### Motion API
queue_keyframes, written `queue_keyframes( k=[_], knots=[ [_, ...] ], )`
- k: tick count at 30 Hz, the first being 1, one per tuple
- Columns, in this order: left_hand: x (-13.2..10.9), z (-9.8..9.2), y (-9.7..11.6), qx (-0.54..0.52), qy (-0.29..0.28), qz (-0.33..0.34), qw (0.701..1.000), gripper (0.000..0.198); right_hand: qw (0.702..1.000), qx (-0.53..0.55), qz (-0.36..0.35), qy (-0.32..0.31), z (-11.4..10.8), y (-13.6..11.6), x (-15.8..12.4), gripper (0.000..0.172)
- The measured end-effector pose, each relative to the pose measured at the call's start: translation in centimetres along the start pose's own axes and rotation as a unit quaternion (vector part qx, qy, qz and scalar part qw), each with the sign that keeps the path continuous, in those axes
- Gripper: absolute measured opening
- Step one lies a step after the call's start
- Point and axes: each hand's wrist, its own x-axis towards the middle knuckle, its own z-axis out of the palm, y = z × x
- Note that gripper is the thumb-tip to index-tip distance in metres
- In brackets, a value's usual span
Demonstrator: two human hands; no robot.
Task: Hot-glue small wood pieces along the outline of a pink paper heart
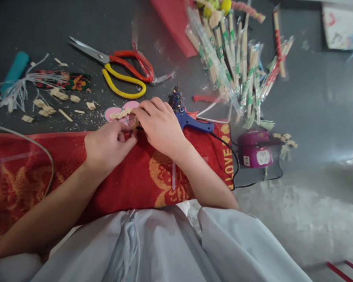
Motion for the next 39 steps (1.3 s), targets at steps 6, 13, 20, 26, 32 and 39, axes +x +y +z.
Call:
queue_keyframes(
  k=[6,13,20,26,32,39],
  knots=[
    [-0.08,-0.13,0.19,0.018,-0.008,-0.002,1.0,0.025,1.0,0.004,0.0,0.005,-0.03,-0.01,-0.05,0.04],
    [-0.31,-0.04,0.07,0.018,0.001,0.014,1.0,0.022,1.0,0.009,0.004,0.009,-0.06,-0.05,-0.03,0.036],
    [-0.41,0.2,-0.14,0.007,0.014,0.03,0.999,0.02,1.0,0.018,-0.001,0.018,0.15,0.17,-0.01,0.036],
    [-0.57,0.64,-0.33,0.015,0.047,0.047,0.998,0.02,0.999,0.025,-0.002,0.045,0.39,0.35,-0.13,0.042],
    [-0.61,0.7,-0.29,0.016,0.048,0.044,0.998,0.019,0.998,0.019,0.003,0.053,0.48,0.34,-0.15,0.036],
    [-0.63,0.59,-0.08,0.035,0.033,0.043,0.998,0.021,0.998,0.014,-0.001,0.059,0.62,0.48,-0.07,0.034]
  ],
)
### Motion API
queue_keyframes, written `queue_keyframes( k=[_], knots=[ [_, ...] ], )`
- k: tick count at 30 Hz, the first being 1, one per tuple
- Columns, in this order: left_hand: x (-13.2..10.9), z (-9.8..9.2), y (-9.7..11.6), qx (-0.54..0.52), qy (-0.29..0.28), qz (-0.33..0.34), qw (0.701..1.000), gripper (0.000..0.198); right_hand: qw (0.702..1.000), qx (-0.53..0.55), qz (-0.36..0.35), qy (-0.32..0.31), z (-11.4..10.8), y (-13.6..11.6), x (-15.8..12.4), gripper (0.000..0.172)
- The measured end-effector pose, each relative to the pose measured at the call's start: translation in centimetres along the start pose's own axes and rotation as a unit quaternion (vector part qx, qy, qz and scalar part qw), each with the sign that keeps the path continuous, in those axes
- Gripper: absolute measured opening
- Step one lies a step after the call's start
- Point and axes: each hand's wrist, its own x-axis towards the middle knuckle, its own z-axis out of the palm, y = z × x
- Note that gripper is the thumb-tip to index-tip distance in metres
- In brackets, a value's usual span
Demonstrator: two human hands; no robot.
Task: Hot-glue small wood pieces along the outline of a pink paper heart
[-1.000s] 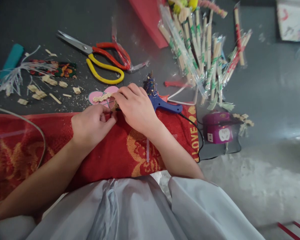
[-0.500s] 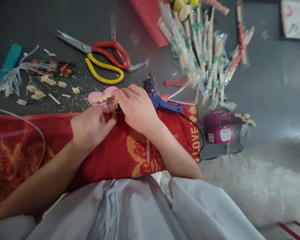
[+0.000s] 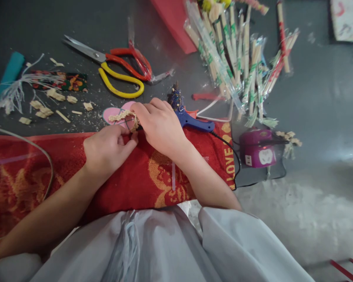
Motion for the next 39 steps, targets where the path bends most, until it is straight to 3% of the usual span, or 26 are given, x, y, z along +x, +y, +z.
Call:
queue_keyframes(
  k=[24,39],
  knots=[
    [-0.69,-0.03,-0.54,-0.035,0.063,0.058,0.996,0.028,1.0,0.002,-0.008,-0.002,-0.05,0.24,0.03,0.029],
    [-0.82,-0.63,-0.26,-0.048,0.021,0.039,0.998,0.028,0.999,0.014,-0.01,-0.027,-0.6,0.38,0.07,0.031]
  ],
)
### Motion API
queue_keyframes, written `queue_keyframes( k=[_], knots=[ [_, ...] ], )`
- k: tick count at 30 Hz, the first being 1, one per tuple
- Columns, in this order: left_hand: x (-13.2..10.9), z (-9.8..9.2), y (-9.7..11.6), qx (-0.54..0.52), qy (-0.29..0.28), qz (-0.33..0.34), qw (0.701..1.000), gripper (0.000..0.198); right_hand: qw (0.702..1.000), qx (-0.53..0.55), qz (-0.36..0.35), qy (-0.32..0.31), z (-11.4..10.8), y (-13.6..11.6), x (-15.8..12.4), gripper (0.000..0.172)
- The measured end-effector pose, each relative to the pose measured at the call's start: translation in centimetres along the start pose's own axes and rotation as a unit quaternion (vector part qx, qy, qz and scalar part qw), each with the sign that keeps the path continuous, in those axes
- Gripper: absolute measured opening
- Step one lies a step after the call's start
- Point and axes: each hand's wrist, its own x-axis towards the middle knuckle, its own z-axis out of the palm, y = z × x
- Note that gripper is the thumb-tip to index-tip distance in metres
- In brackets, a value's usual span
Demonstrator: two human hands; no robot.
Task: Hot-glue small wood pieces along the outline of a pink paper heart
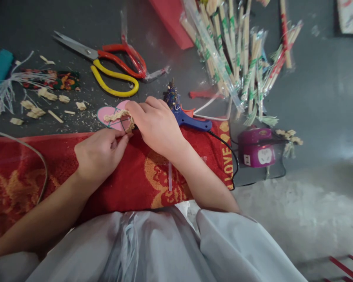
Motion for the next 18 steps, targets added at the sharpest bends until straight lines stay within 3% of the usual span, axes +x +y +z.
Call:
queue_keyframes(
  k=[18],
  knots=[
    [-0.07,0.23,0.04,0.039,0.014,0.022,0.999,0.03,1.0,-0.006,0.002,0.01,0.23,-0.08,0.02,0.031]
  ],
)
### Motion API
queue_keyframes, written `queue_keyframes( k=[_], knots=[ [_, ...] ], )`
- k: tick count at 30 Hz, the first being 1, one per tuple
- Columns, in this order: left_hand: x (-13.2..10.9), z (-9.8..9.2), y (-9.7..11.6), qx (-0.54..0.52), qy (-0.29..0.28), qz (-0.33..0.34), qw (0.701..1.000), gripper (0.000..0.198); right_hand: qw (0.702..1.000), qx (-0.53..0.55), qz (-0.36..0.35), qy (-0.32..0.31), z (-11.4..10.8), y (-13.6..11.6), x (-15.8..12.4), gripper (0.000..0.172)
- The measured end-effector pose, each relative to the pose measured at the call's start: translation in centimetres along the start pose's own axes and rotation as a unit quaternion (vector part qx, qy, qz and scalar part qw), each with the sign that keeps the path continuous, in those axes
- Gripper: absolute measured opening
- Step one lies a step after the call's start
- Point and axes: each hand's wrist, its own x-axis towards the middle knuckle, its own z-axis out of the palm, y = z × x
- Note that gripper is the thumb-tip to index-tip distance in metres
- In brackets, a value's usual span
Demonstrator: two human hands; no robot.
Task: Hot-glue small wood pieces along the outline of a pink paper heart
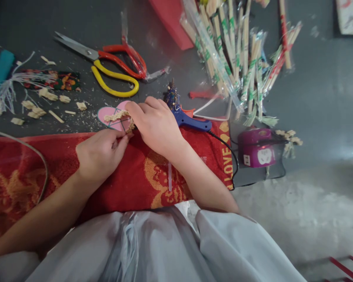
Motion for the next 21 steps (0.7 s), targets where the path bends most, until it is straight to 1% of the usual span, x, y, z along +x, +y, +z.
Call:
queue_keyframes(
  k=[5,9,14,21],
  knots=[
    [-0.01,0.15,-0.06,-0.014,-0.004,-0.011,1.0,0.029,1.0,0.001,-0.003,0.004,0.07,-0.02,-0.03,0.032],
    [-0.02,0.26,-0.06,0.004,0.007,0.0,1.0,0.03,1.0,-0.005,0.0,-0.005,-0.05,-0.12,0.02,0.03],
    [0.01,0.19,0.01,0.021,0.0,0.0,1.0,0.03,1.0,-0.012,-0.001,-0.013,-0.15,-0.14,0.1,0.03],
    [0.0,0.21,-0.06,0.014,0.006,0.0,1.0,0.031,1.0,-0.01,0.002,-0.018,-0.15,-0.18,0.13,0.03]
  ],
)
